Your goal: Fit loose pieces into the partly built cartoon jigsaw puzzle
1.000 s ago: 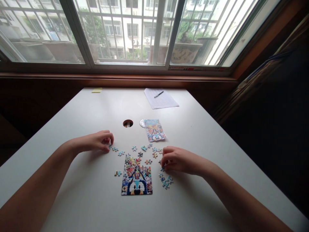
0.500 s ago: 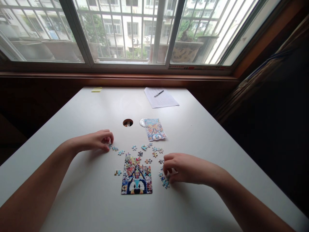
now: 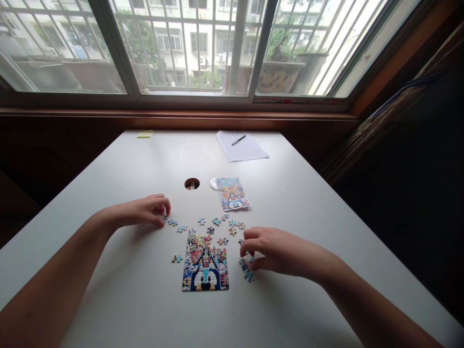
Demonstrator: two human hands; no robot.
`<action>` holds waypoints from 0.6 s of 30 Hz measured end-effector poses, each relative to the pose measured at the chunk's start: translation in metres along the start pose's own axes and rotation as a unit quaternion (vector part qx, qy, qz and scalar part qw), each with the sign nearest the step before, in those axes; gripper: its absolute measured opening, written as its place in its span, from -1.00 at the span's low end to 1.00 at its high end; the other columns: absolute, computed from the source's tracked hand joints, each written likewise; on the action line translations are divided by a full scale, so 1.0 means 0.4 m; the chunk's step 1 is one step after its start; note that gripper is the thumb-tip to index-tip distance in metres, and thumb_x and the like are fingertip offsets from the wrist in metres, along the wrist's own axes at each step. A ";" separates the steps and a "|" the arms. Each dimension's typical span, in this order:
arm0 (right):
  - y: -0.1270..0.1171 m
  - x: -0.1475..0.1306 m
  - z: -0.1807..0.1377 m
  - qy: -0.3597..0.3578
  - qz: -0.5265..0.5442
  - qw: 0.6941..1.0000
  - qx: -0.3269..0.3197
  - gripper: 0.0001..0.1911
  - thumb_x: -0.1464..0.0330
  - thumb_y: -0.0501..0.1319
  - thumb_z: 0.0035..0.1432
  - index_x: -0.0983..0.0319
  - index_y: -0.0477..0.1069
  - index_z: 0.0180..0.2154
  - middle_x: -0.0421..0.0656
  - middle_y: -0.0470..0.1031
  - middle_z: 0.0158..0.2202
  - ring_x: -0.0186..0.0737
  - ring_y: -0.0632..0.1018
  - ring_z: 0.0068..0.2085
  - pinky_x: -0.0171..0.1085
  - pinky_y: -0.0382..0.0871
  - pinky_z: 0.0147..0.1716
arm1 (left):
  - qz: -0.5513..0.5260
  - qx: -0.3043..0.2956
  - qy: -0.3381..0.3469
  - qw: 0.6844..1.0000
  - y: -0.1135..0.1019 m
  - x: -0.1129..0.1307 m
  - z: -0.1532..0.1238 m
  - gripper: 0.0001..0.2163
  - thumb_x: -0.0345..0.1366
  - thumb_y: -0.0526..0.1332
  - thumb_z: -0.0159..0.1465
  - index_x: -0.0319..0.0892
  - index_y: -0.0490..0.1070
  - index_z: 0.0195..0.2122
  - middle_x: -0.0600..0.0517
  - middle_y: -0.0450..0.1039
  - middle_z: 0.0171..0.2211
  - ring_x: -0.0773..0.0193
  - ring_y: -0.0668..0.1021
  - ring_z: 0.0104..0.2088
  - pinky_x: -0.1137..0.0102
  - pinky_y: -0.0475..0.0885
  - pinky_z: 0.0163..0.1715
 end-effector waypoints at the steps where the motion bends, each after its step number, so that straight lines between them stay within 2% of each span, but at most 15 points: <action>1: 0.003 -0.005 0.000 -0.006 -0.001 1.000 0.001 -0.78 0.39 0.37 0.16 0.11 0.55 -0.12 -0.17 0.52 -0.14 -0.17 0.53 -0.13 -0.28 0.33 -0.19 | -0.001 0.000 0.001 1.000 0.000 0.000 0.000 -0.72 -0.13 0.32 0.14 -0.09 0.45 -0.15 -0.03 0.34 -0.07 0.12 0.44 -0.08 0.35 0.38 -0.10; 9: 0.020 -0.013 0.014 -0.011 -0.007 1.000 -0.006 -0.78 0.41 0.37 0.14 0.11 0.55 -0.14 -0.17 0.51 -0.19 -0.17 0.52 -0.16 -0.29 0.31 -0.24 | 0.004 -0.001 -0.005 1.000 -0.001 0.002 -0.003 -0.72 -0.13 0.31 0.15 -0.09 0.45 -0.14 -0.02 0.35 -0.07 0.13 0.44 -0.08 0.36 0.39 -0.08; 18: 0.006 0.009 0.027 0.002 -0.059 0.997 0.052 -0.84 0.36 0.35 0.20 0.15 0.49 -0.16 -0.14 0.50 -0.16 -0.15 0.52 -0.16 -0.26 0.33 -0.24 | 0.002 0.002 -0.010 1.000 -0.003 0.002 -0.003 -0.72 -0.13 0.32 0.14 -0.08 0.46 -0.15 -0.01 0.36 -0.08 0.13 0.44 -0.09 0.35 0.39 -0.10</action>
Point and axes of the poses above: each hand's wrist, its own z-axis towards the middle knuckle, its own y-axis out of the palm, x = y × z, the point moved 7 cm from there along z, towards the middle knuckle
